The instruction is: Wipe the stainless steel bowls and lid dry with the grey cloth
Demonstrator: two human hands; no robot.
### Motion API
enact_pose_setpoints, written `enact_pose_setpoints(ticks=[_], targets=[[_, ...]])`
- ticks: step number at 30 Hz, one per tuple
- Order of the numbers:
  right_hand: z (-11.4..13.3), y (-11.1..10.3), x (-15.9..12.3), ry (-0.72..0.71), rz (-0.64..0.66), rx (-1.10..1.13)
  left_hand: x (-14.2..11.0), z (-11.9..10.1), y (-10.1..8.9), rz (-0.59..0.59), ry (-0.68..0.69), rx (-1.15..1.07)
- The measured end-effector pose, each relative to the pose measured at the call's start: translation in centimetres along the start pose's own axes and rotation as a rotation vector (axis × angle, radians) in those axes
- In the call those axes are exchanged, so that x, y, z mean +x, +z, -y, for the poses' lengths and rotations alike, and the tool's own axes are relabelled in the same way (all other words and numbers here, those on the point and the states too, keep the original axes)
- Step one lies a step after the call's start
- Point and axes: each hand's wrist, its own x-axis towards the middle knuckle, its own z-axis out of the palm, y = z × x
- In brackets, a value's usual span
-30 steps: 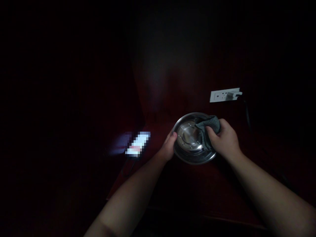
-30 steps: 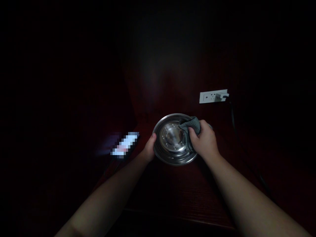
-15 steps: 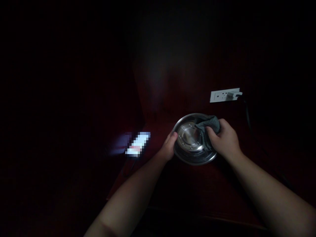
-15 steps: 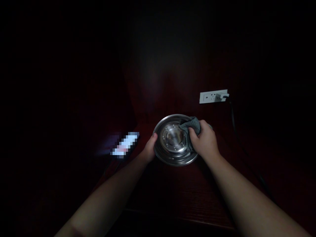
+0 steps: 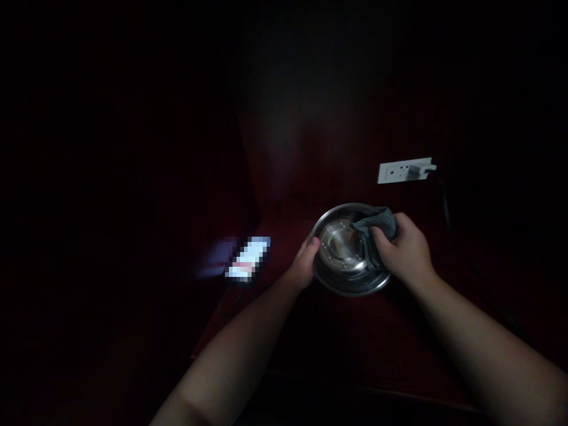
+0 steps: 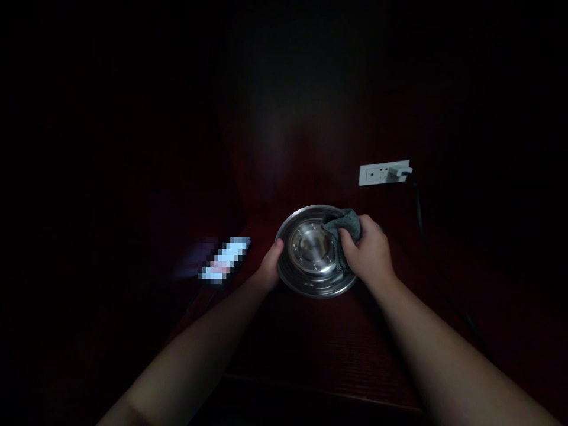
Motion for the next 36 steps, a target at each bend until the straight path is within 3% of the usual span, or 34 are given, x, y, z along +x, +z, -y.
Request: enact_pose_setpoints(ticks=[36], targets=[[-0.01,0.06,0.03,0.003,-0.007,0.01,0.18,0.76,-0.6,0.0,-0.008,-0.002]])
